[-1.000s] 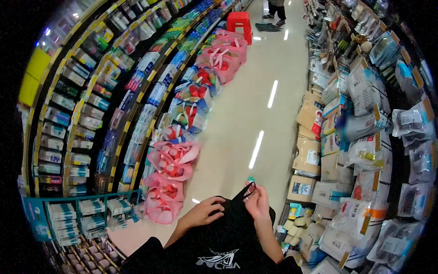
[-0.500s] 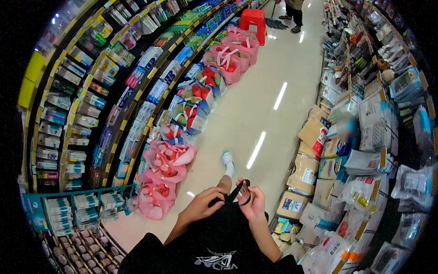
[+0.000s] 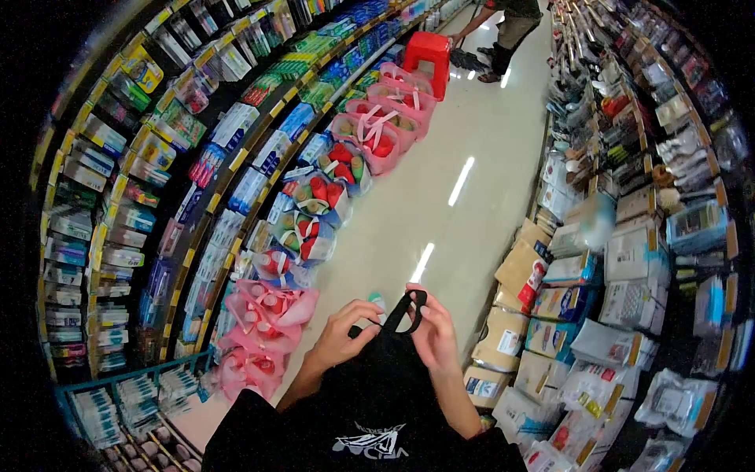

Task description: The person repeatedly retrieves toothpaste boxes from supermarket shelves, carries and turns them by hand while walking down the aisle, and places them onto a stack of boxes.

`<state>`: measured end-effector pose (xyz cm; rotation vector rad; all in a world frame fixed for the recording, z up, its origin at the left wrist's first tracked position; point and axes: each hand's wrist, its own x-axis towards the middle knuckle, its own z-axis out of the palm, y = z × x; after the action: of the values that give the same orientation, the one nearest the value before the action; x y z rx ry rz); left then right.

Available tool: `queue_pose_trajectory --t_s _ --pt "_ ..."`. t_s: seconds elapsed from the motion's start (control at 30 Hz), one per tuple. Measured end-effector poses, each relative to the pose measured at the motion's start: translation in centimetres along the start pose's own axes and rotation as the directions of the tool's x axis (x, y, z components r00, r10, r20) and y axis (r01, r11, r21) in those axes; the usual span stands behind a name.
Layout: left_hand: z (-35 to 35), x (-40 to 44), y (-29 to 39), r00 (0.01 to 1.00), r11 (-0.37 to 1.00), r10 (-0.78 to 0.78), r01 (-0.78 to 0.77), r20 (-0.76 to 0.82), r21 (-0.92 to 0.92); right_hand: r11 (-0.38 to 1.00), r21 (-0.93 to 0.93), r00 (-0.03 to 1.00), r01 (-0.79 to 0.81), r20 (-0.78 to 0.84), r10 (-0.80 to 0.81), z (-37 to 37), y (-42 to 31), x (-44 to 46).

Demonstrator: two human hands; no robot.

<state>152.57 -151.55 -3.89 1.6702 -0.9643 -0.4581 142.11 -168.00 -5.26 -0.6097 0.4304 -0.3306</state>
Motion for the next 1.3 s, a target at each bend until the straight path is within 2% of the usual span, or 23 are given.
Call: queue_pose_trajectory --t_s 0.17,0.33,0.53,0.67,0.7,0.8,0.93,1.03,1.13,1.2,1.3 --pt "-2.2 5.0 -2.4 0.999 0.999 -0.04 0.04 -0.021 0.003 1.0 -0.013 1.0 -0.007 0.023 0.007 1.7 0.0 5.7" --pt "-2.5 9.6 -4.6 0.99 0.995 -0.098 0.094 0.097 0.045 0.999 0.003 0.996 0.041 -0.078 -0.041 0.4 -1.6 10.2" --pt "-0.2 16.7 -8.1 0.952 0.981 -0.095 0.039 0.291 0.192 0.994 0.086 0.991 -0.062 -0.109 0.071 -3.1 -5.0 18.7" --pt "1.1 23.2 -8.1 0.951 0.973 -0.094 0.026 0.296 0.228 0.957 0.252 0.977 -0.14 -0.122 0.175 -3.9 -9.8 25.0" --pt "1.4 24.9 -8.0 0.952 0.972 -0.088 0.018 0.293 0.233 0.972 0.197 0.983 -0.125 -0.107 0.148 -4.0 -11.0 26.4" --pt "2.3 29.0 -7.9 0.951 0.972 -0.119 0.054 0.285 0.227 0.951 0.237 0.973 -0.198 -0.068 0.219 -5.8 -13.9 30.0" --pt "3.1 34.8 -8.4 0.952 0.956 -0.204 0.144 0.226 0.255 0.963 0.131 0.963 -0.234 -0.103 0.248 -7.2 -17.0 35.3" --pt "3.2 37.1 -9.4 0.942 0.946 -0.262 0.208 0.208 0.249 0.966 -0.104 0.971 -0.238 -0.051 0.234 -7.1 -18.7 38.1" --pt "2.6 39.5 -10.1 0.934 0.935 -0.304 0.256 0.185 0.244 0.928 -0.295 0.974 -0.226 -0.079 0.212 -8.5 -18.8 41.3" --pt "2.1 41.0 -11.1 0.931 0.933 -0.318 0.273 0.18 0.234 0.842 -0.519 0.988 -0.148 -0.042 0.148 -8.6 -19.3 43.4" --pt "1.0 43.5 -13.1 0.929 0.928 -0.33 0.289 0.165 0.234 0.637 -0.771 0.996 0.015 0.068 0.058 -8.4 -19.4 47.3"
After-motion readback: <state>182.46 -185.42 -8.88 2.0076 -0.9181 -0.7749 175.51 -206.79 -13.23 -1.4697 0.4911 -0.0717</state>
